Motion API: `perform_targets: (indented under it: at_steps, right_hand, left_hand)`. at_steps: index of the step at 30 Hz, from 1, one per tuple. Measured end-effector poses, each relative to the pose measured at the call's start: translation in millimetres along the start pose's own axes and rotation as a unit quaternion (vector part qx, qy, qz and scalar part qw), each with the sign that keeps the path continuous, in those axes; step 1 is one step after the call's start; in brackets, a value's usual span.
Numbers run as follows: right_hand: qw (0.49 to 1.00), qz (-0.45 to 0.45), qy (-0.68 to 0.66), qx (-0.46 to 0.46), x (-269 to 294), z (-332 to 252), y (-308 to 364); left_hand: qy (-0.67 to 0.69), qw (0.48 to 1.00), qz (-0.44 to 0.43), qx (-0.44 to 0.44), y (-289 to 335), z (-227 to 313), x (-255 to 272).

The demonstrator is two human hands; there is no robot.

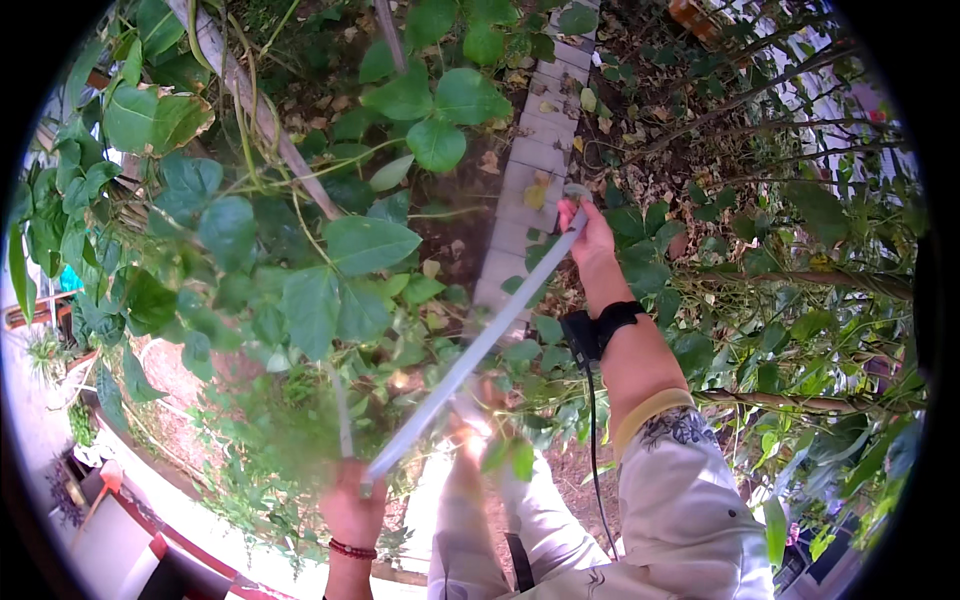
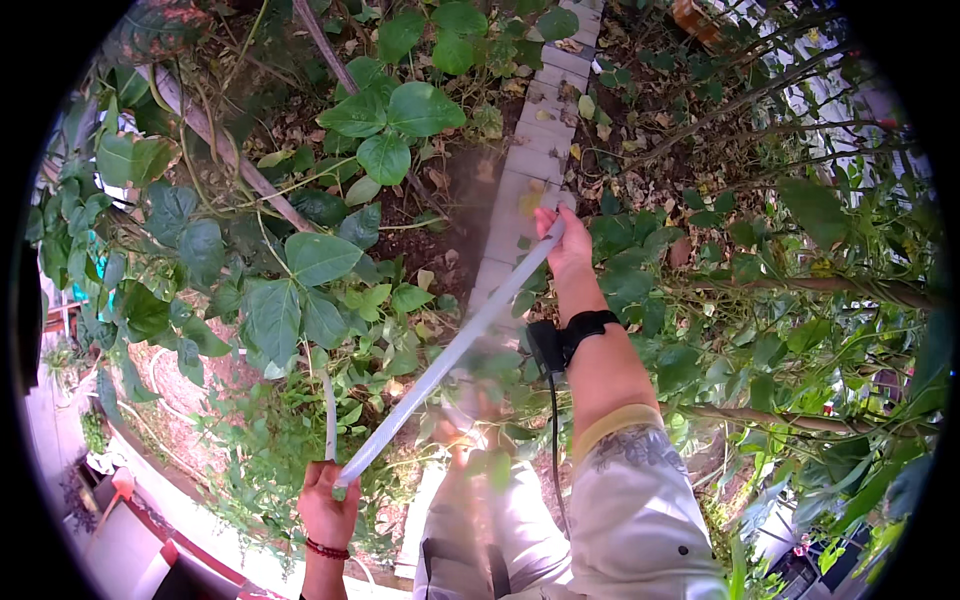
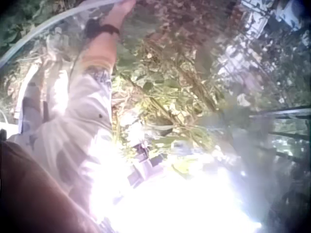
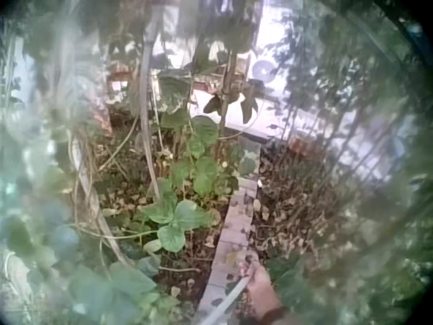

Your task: The person handles a long green plant stem, rinses it in an outdoor sink, and then uses a white hose to water several plants in a courtyard garden.

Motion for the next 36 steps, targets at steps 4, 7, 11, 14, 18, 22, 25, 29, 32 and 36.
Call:
perform_targets:
  at_steps: [4, 7, 11, 14, 18, 22, 25, 29, 32, 36]
  right_hand:
    - [0.999, -0.038, 0.018, 0.017, -28, -53, 6]
    - [0.996, -0.067, 0.023, 0.051, -70, -80, 22]
    - [0.989, -0.108, 0.067, 0.078, -116, -127, 45]
    - [0.976, -0.118, 0.113, 0.144, -152, -157, 71]
    - [0.946, -0.155, 0.178, 0.223, -189, -213, 78]
    - [0.954, -0.146, 0.202, 0.166, -210, -243, 61]
    - [0.954, -0.099, 0.240, 0.149, -215, -249, 36]
    - [0.944, -0.020, 0.290, 0.156, -208, -263, -15]
    - [0.930, 0.031, 0.330, 0.159, -221, -255, -31]
    - [0.915, 0.039, 0.371, 0.150, -228, -265, -54]
  left_hand:
    - [-0.038, 0.996, 0.061, -0.058, 1, 16, 34]
    - [-0.032, 0.990, 0.019, -0.137, 14, 29, 61]
    - [0.077, 0.983, -0.014, -0.163, 26, 30, 69]
    - [0.069, 0.978, -0.052, -0.190, 32, 49, 79]
    - [0.089, 0.959, -0.070, -0.259, 27, 82, 81]
    - [0.101, 0.956, -0.086, -0.263, 15, 103, 65]
    - [0.100, 0.953, -0.120, -0.258, 0, 119, 47]
    - [0.122, 0.942, -0.170, -0.262, -30, 156, 30]
    - [0.144, 0.934, -0.223, -0.238, -46, 195, 32]
    - [0.112, 0.908, -0.311, -0.257, -66, 238, 27]
Point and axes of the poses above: each hand's wrist, its own y-axis away from the middle knuckle, its own x-axis out of the back of the hand, z = x × y, the point moved 1 cm from there along -y, towards the middle knuckle, and after that the axes turned 11 degrees about x, right-handed, at the moved point
